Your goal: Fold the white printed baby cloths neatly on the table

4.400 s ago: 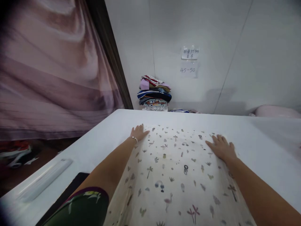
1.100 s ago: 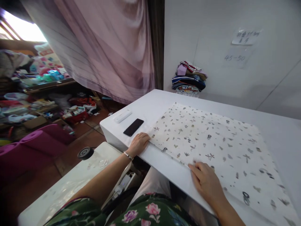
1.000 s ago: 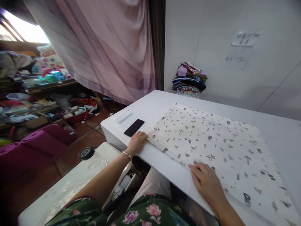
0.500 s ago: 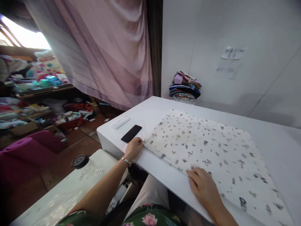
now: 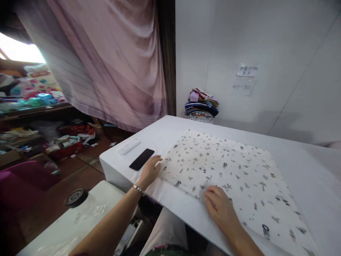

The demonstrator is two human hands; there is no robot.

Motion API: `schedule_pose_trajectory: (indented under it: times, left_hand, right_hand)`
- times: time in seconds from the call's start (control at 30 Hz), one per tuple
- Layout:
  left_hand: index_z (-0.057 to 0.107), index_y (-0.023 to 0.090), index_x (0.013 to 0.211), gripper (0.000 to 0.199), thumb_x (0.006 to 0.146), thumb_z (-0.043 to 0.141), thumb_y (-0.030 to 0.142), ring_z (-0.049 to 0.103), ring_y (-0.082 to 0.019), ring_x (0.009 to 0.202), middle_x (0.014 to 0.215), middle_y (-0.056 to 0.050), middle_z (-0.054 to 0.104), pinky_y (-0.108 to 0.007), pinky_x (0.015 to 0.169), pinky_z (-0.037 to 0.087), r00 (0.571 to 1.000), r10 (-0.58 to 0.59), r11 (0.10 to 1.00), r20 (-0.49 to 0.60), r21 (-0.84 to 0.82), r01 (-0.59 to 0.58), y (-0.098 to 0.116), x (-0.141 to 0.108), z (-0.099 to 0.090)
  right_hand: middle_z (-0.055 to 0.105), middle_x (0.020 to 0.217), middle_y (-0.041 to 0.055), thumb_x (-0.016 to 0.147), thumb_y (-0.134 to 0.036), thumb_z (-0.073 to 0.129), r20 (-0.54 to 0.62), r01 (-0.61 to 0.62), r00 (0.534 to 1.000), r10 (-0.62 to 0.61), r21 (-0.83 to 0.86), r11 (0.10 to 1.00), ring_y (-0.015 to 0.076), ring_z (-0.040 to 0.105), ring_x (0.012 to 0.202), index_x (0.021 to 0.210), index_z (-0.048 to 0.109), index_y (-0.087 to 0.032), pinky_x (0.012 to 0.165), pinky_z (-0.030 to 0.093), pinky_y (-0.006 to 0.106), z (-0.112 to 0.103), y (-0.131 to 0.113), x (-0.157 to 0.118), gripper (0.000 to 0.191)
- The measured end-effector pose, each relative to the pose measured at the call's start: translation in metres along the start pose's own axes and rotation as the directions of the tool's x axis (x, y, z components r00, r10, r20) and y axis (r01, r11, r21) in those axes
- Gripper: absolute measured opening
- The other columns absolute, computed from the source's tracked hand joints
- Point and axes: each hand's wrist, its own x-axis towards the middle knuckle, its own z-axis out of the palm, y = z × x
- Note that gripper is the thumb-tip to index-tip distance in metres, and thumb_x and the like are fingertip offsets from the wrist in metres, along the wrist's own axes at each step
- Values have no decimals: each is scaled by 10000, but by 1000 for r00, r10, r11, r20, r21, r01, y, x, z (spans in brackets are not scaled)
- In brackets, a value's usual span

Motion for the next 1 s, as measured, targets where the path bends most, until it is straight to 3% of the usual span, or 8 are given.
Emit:
schedule_pose_trajectory:
  times: [0.13, 0.3, 0.47, 0.6, 0.7, 0.8, 0.9, 1.0]
  left_hand:
    - [451, 187, 1297, 506, 872, 427, 461, 273, -286, 1345, 1428, -124, 373, -509, 1068, 239, 972, 6, 989, 235, 144, -41, 9, 8, 27]
    - [359, 204, 1378, 625, 876, 314, 573, 192, -293, 1376, 1483, -113, 270, -516, 1083, 173, 927, -117, 972, 357, 231, 34, 1, 7, 42]
    - [335, 206, 1398, 632, 877, 305, 563, 180, -285, 1381, 1489, -98, 256, -509, 1091, 159, 918, -139, 962, 372, 269, 36, 0, 9, 42]
    - [282, 211, 1425, 648, 878, 267, 558, 151, -280, 1388, 1507, -70, 214, -506, 1094, 144, 908, -154, 953, 391, 302, 31, 1, 14, 43]
    - [291, 202, 1422, 653, 870, 260, 551, 144, -279, 1389, 1508, -65, 216, -502, 1093, 149, 910, -139, 948, 391, 318, 8, 2, 18, 44]
    - [322, 179, 1408, 651, 864, 251, 530, 154, -290, 1384, 1501, -74, 236, -513, 1078, 181, 917, -126, 947, 379, 322, -3, 4, 19, 44]
    - [353, 166, 1391, 656, 855, 248, 530, 168, -297, 1379, 1497, -91, 241, -527, 1069, 198, 934, -93, 953, 345, 303, -17, 2, 18, 45]
    - [396, 151, 1359, 650, 843, 268, 526, 187, -320, 1371, 1480, -121, 273, -549, 1058, 213, 964, -32, 977, 265, 214, -26, -7, 18, 44]
  right_hand:
    - [369, 1435, 81, 910, -488, 371, 59, 52, 997, -42, -183, 982, 294, 328, 1312, 1346, 444, -245, 1025, 322, 544, 20, 9, 5, 505]
    - [233, 1492, 56, 907, -545, 334, 181, 32, 983, 5, -196, 980, 277, 201, 1367, 1421, 309, -284, 1080, 211, 547, 34, 15, 2, 577]
    - [172, 1508, 51, 927, -534, 288, 161, -98, 980, 121, -145, 985, 242, 138, 1384, 1426, 293, -285, 1099, 175, 507, 4, 22, -1, 558]
    - [196, 1500, 101, 907, -564, 312, 112, -298, 936, 333, -245, 922, 281, 106, 1386, 1404, 356, -217, 1090, 111, 550, -23, 38, -24, 607]
    - [206, 1500, 94, 907, -552, 326, 135, -335, 920, 369, -219, 916, 268, 134, 1384, 1386, 387, -233, 1087, 151, 531, -36, 46, -45, 579]
    - [270, 1480, 95, 908, -490, 371, -24, -389, 920, 392, -203, 899, 270, 196, 1370, 1335, 461, -222, 1078, 187, 528, -51, 61, -67, 512]
    - [517, 1309, 123, 889, -365, 409, -312, -514, 835, 454, -147, 845, 255, 418, 1250, 1136, 628, -168, 1023, 328, 455, -73, 89, -97, 385]
    - [681, 1002, 86, 837, -310, 428, -455, -666, 671, 586, -20, 746, 216, 610, 952, 949, 690, -178, 852, 463, 365, -98, 113, -130, 314]
